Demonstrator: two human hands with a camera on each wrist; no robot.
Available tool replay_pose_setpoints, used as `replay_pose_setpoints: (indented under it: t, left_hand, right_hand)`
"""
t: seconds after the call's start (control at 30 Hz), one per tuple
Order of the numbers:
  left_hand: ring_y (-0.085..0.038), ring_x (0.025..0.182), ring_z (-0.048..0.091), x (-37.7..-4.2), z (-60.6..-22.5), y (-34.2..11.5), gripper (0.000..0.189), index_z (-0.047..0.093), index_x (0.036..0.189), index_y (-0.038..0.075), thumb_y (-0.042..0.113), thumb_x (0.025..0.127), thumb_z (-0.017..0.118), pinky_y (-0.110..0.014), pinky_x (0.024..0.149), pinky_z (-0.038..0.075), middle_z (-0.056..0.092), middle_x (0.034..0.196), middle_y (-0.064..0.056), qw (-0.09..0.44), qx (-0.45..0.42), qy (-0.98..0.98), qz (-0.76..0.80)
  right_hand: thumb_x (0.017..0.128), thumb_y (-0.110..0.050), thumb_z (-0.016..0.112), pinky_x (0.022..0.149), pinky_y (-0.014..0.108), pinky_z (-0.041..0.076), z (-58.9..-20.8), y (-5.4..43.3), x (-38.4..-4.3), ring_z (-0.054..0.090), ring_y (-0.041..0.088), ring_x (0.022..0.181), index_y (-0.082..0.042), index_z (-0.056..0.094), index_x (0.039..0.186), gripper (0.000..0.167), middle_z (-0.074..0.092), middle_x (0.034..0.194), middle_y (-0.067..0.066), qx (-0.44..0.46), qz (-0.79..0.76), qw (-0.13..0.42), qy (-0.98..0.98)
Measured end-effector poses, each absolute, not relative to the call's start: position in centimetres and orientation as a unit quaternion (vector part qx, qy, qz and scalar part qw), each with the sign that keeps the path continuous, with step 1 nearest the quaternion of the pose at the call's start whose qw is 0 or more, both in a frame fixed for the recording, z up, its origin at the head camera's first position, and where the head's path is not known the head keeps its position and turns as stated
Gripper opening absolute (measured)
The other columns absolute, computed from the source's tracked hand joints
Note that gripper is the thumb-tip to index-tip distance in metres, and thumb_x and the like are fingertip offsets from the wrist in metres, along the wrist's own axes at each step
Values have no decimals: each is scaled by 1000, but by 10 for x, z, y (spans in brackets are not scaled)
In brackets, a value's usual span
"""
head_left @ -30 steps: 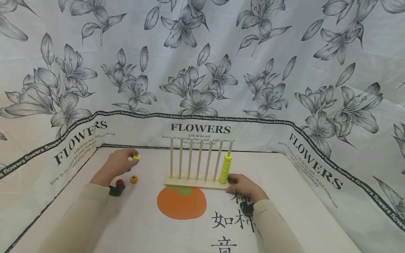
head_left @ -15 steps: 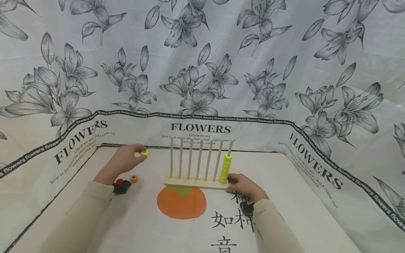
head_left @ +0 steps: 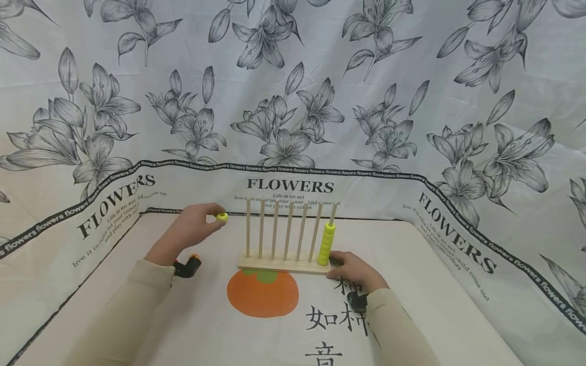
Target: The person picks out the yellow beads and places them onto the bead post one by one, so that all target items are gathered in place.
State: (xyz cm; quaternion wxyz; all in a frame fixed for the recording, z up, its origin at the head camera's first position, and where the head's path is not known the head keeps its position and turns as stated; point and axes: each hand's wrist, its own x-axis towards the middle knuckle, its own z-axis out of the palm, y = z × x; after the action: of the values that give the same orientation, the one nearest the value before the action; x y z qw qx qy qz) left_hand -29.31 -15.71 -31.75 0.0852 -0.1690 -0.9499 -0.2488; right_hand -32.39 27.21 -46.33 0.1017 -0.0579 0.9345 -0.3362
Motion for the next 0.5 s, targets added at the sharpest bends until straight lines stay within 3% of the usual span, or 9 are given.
replay_pose_setpoints:
  t: [0.5]
  left_hand:
    - [-34, 120, 57, -285, -299, -121, 37, 63, 126, 9, 28, 94, 62, -51, 96, 50, 66, 124, -12, 91, -209, -939, -257]
  right_hand:
    - [74, -40, 79, 115, 62, 24, -465, 272, -323, 37, 35, 141, -19, 50, 142, 78, 48, 148, 7, -56, -343, 97, 933]
